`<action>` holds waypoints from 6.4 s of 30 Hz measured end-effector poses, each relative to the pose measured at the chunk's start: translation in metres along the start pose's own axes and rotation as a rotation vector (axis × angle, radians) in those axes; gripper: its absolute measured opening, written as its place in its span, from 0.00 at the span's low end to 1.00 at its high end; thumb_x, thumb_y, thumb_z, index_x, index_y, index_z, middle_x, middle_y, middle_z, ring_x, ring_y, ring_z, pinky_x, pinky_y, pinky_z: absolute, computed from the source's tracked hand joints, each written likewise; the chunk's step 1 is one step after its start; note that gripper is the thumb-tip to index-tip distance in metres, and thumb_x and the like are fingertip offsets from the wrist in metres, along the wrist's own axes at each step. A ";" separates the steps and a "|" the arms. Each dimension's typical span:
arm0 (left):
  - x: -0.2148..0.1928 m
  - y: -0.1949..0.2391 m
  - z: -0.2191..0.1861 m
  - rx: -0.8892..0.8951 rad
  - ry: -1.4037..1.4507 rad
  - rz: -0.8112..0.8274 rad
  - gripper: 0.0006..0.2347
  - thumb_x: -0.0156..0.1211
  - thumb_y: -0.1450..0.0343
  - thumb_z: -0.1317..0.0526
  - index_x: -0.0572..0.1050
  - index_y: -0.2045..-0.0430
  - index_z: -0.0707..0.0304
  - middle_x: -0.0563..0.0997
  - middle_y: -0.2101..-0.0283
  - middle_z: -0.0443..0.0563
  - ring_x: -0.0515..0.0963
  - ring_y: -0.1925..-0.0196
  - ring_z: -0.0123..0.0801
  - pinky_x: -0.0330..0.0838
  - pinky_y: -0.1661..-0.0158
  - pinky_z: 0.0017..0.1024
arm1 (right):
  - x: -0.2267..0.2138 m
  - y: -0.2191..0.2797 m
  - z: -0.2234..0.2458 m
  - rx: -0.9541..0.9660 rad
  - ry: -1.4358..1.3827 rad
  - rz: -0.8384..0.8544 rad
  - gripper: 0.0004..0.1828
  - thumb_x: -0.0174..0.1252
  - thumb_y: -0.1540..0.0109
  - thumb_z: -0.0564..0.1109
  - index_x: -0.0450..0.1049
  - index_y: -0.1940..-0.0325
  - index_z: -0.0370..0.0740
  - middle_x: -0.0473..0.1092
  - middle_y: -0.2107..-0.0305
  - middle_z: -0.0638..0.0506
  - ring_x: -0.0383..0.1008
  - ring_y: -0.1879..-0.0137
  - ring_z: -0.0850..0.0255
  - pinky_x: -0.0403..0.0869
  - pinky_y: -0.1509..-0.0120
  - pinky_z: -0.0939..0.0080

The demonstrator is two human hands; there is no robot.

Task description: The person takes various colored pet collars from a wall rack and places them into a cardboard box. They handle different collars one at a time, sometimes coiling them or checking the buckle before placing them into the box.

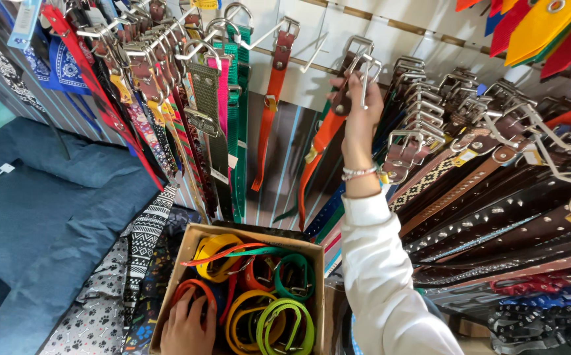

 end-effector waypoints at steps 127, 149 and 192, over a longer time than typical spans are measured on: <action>-0.091 -0.121 -0.101 0.944 0.393 0.228 0.03 0.75 0.40 0.62 0.84 0.80 0.52 0.83 0.56 0.58 0.80 0.51 0.44 0.67 0.43 0.48 | -0.068 0.328 0.029 1.100 -0.715 1.170 0.32 0.34 0.32 0.65 0.67 0.78 0.41 0.69 0.91 0.49 0.74 0.85 0.56 0.76 0.73 0.58; -0.045 -0.039 -0.139 0.653 -0.048 0.256 0.10 0.52 0.27 0.66 0.80 0.58 0.67 0.70 0.33 0.57 0.70 0.32 0.46 0.62 0.32 0.48 | -0.087 0.312 -0.071 0.700 0.997 1.069 0.24 0.49 0.36 0.62 0.71 0.79 0.47 0.76 0.84 0.57 0.80 0.70 0.61 0.76 0.56 0.57; -0.021 -0.015 -0.101 0.500 0.210 -0.268 0.13 0.46 0.24 0.56 0.76 0.49 0.39 0.81 0.43 0.44 0.83 0.54 0.24 0.76 0.57 0.24 | 0.128 0.023 0.035 -0.584 0.619 0.129 0.35 0.61 0.36 0.36 0.53 0.28 0.39 0.56 0.41 0.39 0.65 0.35 0.38 0.68 0.30 0.40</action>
Point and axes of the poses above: each hand's wrist, its own y-axis away from the middle knuckle, its own x-axis out of the palm, z = x × y, the point moved 4 cm from there along -y, towards the middle knuckle
